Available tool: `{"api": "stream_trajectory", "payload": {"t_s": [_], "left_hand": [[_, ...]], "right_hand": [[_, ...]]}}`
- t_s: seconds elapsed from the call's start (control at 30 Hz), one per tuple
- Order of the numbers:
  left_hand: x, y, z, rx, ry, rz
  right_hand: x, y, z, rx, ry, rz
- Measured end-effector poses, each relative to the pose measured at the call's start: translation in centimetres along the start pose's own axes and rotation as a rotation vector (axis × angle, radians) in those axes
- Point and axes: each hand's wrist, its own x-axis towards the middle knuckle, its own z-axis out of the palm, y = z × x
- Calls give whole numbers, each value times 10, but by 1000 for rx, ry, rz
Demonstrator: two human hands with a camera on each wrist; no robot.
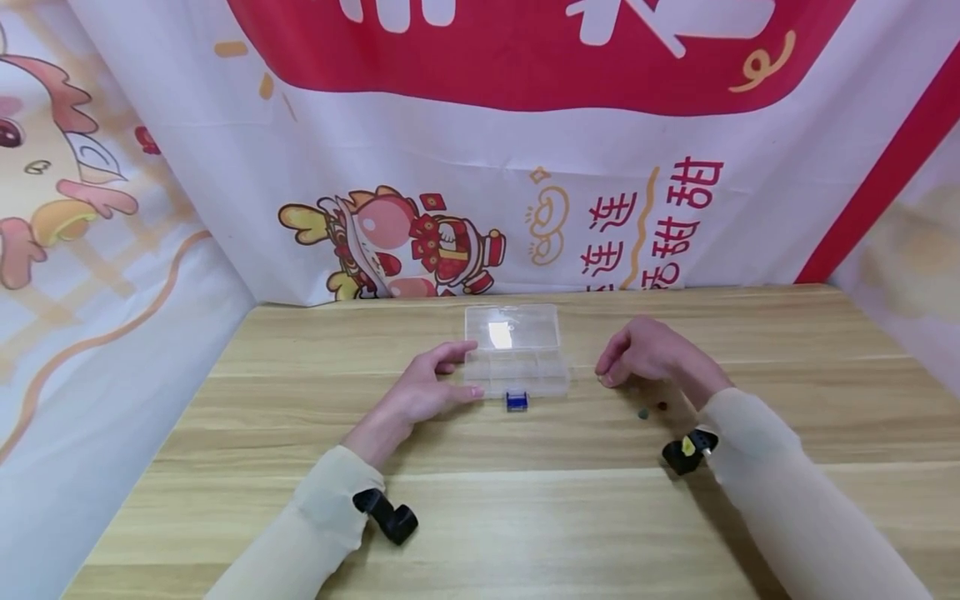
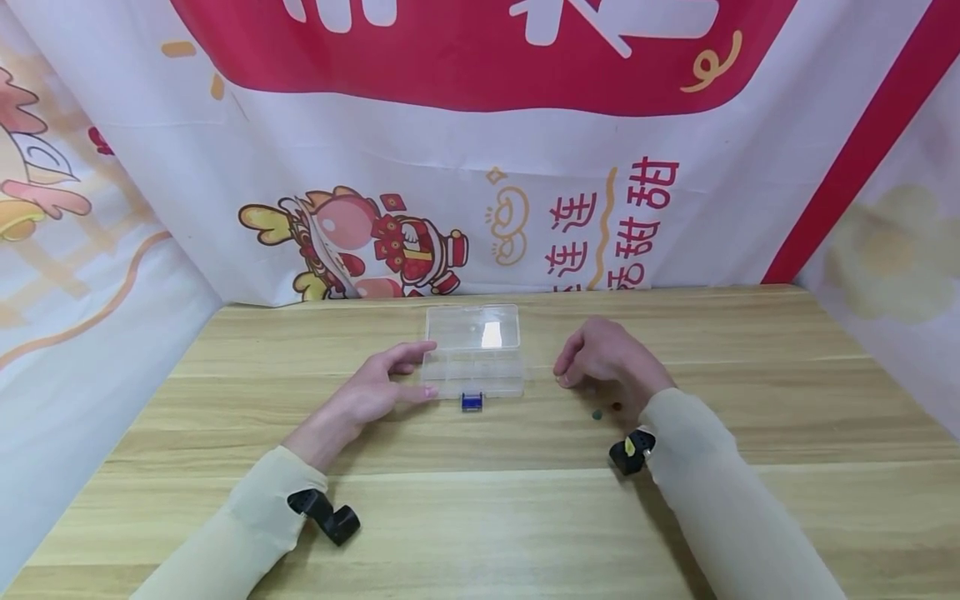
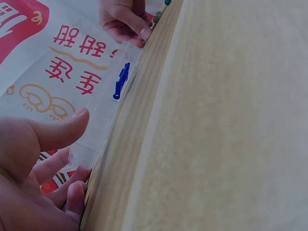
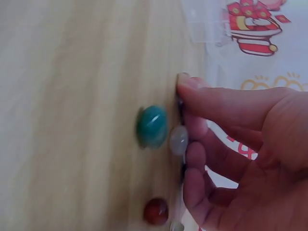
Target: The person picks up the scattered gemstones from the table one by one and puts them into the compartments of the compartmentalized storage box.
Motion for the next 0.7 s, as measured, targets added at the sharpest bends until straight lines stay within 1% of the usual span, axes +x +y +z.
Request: {"api": "stream_trajectory", "payload": {"t_s": [0.23, 0.43, 0.6, 0.7], "left_hand": [[1, -1, -2, -2, -5, -4], [1, 0, -5, -4, -4, -9], [1, 0, -2, -9, -14, -6], [0, 0, -1, -12, -7, -8]], "right_hand": [[2, -2, -1, 12, -8, 28], [2, -4, -3, 29, -21, 31], [1, -4, -5, 10, -29, 31], [0, -4, -5, 24, -42, 41]]}}
